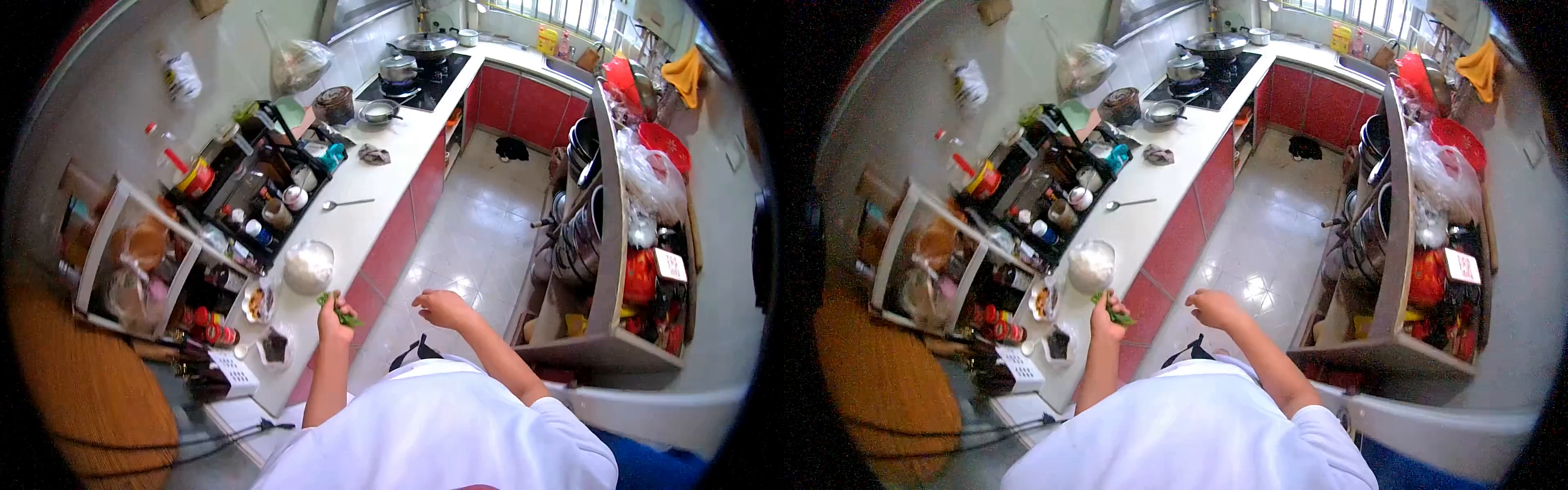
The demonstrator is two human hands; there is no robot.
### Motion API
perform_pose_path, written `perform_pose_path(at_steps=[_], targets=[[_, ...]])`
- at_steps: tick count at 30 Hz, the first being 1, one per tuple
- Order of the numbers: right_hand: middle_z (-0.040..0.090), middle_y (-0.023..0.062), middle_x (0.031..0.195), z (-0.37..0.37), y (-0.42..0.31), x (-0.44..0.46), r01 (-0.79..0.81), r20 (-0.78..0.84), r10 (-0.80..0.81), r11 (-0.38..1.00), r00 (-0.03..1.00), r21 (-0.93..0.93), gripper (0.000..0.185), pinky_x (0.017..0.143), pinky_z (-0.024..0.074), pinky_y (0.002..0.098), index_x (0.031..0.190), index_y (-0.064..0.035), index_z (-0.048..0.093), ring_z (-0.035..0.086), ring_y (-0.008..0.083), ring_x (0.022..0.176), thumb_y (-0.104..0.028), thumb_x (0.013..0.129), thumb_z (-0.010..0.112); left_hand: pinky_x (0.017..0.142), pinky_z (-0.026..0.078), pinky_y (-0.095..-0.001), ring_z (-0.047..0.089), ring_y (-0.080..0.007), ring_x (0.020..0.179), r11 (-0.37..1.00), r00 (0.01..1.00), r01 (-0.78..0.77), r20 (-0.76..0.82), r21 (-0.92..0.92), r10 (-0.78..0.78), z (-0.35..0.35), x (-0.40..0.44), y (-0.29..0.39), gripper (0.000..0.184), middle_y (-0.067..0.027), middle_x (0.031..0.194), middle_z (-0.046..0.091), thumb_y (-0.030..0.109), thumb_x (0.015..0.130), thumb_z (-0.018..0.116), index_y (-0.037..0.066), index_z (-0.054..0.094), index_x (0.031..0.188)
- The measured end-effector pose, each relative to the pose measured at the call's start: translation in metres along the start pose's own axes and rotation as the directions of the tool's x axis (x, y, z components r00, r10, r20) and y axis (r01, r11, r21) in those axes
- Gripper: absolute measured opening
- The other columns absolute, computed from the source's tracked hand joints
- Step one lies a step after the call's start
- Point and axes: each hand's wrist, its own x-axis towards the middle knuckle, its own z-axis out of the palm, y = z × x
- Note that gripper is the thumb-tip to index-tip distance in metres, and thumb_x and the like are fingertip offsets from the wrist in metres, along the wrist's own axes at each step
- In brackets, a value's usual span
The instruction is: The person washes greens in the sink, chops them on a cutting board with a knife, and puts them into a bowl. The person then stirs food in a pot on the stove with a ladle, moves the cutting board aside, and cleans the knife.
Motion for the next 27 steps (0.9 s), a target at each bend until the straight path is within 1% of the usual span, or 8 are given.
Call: perform_pose_path(at_steps=[2,3,6,8,19,23,25,27], targets=[[0.061,0.0113,0.101,0.005,-0.018,-0.001,-0.107,0.013,0.107,0.993,0.994,0.053,0.028,0.079,0.0483,0.0384,0.107,-0.0100,0.061,0.059,0.0292,0.093,-0.015,0.079,0.058,0.054,0.037,-0.0267,0.041,-0.0080,0.052,0.998,0.999,-0.009,-0.042,0.069,0.012,-0.025,-0.022,0.016,0.014,0.0040,0.065,0.045,0.025,0.093,0.047,0.012,0.051,0.096],[0.061,0.0113,0.101,-0.049,0.061,0.017,-0.177,0.084,0.177,0.984,0.981,-0.010,0.028,0.079,0.0483,0.0384,0.107,-0.0100,0.061,0.059,0.0292,0.093,-0.015,0.079,0.058,0.054,0.037,-0.0267,0.041,-0.0080,0.052,0.997,0.995,0.079,-0.058,-0.007,-0.079,0.029,0.038,-0.037,0.014,0.0040,0.065,0.045,0.025,0.093,0.047,0.012,0.051,0.096],[0.063,0.0133,0.094,-0.068,0.105,0.057,-0.162,0.088,0.149,0.974,0.985,0.159,0.025,0.075,0.0483,0.0399,0.103,-0.0107,0.063,0.061,0.0302,0.086,-0.015,0.079,0.058,0.053,0.036,-0.0253,0.041,-0.0072,0.052,0.998,0.993,0.020,-0.114,0.058,-0.013,0.062,0.077,-0.023,0.013,0.0042,0.065,0.045,0.023,0.093,0.046,0.012,0.053,0.091],[0.063,0.0131,0.091,-0.052,0.152,0.060,-0.189,0.080,0.177,0.963,0.981,0.190,0.024,0.073,0.0485,0.0385,0.102,-0.0094,0.064,0.061,0.0293,0.082,-0.014,0.079,0.059,0.052,0.037,-0.0254,0.041,-0.0072,0.052,0.993,0.986,0.094,-0.144,0.070,-0.083,0.068,0.103,-0.037,0.013,0.0042,0.065,0.045,0.023,0.093,0.046,0.012,0.052,0.091],[0.064,0.0147,0.083,-0.223,0.318,0.191,-0.428,0.003,0.435,0.886,0.900,0.180,0.023,0.069,0.0482,0.0339,0.103,-0.0077,0.064,0.061,0.0257,0.074,-0.011,0.081,0.060,0.052,0.039,-0.0269,0.041,-0.0075,0.052,0.972,0.978,0.208,-0.018,0.105,-0.208,0.290,0.331,-0.054,0.014,0.0035,0.065,0.045,0.022,0.092,0.048,0.009,0.053,0.094],[0.064,0.0114,0.079,-0.271,0.370,0.243,-0.444,-0.117,0.479,0.864,0.870,0.239,0.023,0.066,0.0482,0.0281,0.105,-0.0044,0.062,0.060,0.0171,0.068,-0.007,0.083,0.058,0.053,0.038,-0.0252,0.041,-0.0071,0.052,0.971,0.976,0.191,0.079,0.143,-0.204,0.357,0.381,-0.051,0.013,0.0036,0.065,0.045,0.022,0.092,0.049,0.009,0.053,0.093],[0.063,0.0082,0.078,-0.283,0.415,0.272,-0.344,-0.112,0.494,0.734,0.862,0.586,0.021,0.066,0.0485,0.0253,0.104,-0.0001,0.061,0.059,0.0128,0.069,-0.004,0.084,0.056,0.054,0.038,-0.0262,0.041,-0.0083,0.054,0.975,0.974,0.163,0.132,0.153,-0.184,0.382,0.403,-0.052,0.014,0.0031,0.065,0.044,0.022,0.092,0.049,0.009,0.051,0.095],[0.062,0.0058,0.078,-0.293,0.452,0.301,-0.311,-0.091,0.472,0.702,0.877,0.641,0.019,0.066,0.0488,0.0240,0.103,0.0033,0.060,0.059,0.0109,0.071,-0.003,0.086,0.053,0.054,0.038,-0.0264,0.041,-0.0084,0.054,0.977,0.977,0.165,0.112,0.133,-0.181,0.397,0.417,-0.058,0.014,0.0029,0.065,0.044,0.022,0.092,0.049,0.009,0.051,0.095]])
